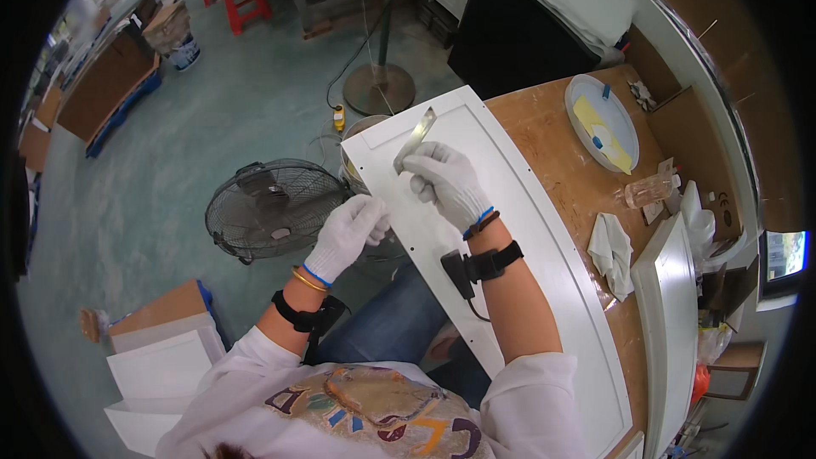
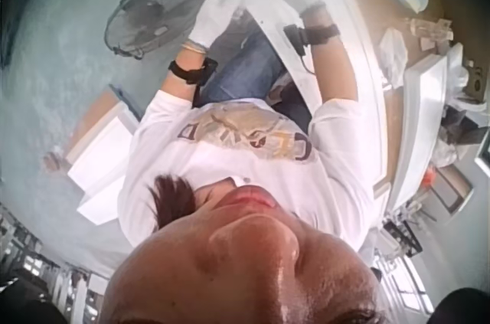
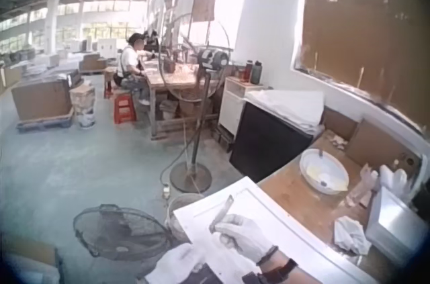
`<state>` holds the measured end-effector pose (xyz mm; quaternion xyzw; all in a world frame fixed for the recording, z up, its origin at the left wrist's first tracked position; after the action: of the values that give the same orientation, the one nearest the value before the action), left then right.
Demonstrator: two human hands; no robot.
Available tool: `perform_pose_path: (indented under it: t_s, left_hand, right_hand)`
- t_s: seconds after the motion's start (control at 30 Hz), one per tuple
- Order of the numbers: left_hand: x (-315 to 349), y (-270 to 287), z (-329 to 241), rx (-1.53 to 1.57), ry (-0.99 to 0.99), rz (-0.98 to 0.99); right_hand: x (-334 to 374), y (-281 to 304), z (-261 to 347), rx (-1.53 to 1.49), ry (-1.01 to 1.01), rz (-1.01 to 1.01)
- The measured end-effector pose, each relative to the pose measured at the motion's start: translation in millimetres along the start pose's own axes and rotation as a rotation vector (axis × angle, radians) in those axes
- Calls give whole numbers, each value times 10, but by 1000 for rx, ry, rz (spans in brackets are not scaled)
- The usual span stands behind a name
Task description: The recorder is cleaning or applying a liquid treatment to a white cabinet door using a blue sponge and a white cloth.
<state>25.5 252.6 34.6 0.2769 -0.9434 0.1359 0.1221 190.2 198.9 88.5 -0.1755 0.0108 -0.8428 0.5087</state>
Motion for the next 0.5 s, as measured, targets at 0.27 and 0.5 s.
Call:
perform_pose_path:
  t_s: [0.27, 0.5]
  left_hand:
    - [115, -182, -114, 72, -132, -27]
    - [239, -384, 46, 41, -10, 149]
  right_hand:
    - [683, -328, -144, 142, 80, -59]
    - [1073, -239, -143, 313, 49, -136]
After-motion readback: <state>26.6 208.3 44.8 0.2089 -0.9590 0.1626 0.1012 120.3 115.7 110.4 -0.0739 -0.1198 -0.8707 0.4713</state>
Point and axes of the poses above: each hand's wrist, its own x-axis away from the middle knuckle, its own y-axis out of the back of the hand, z = x × y, the point moved 4 cm from there along -x, towards the middle knuckle, and after that the axes turned 2 degrees about y, right-handed, at the moved point
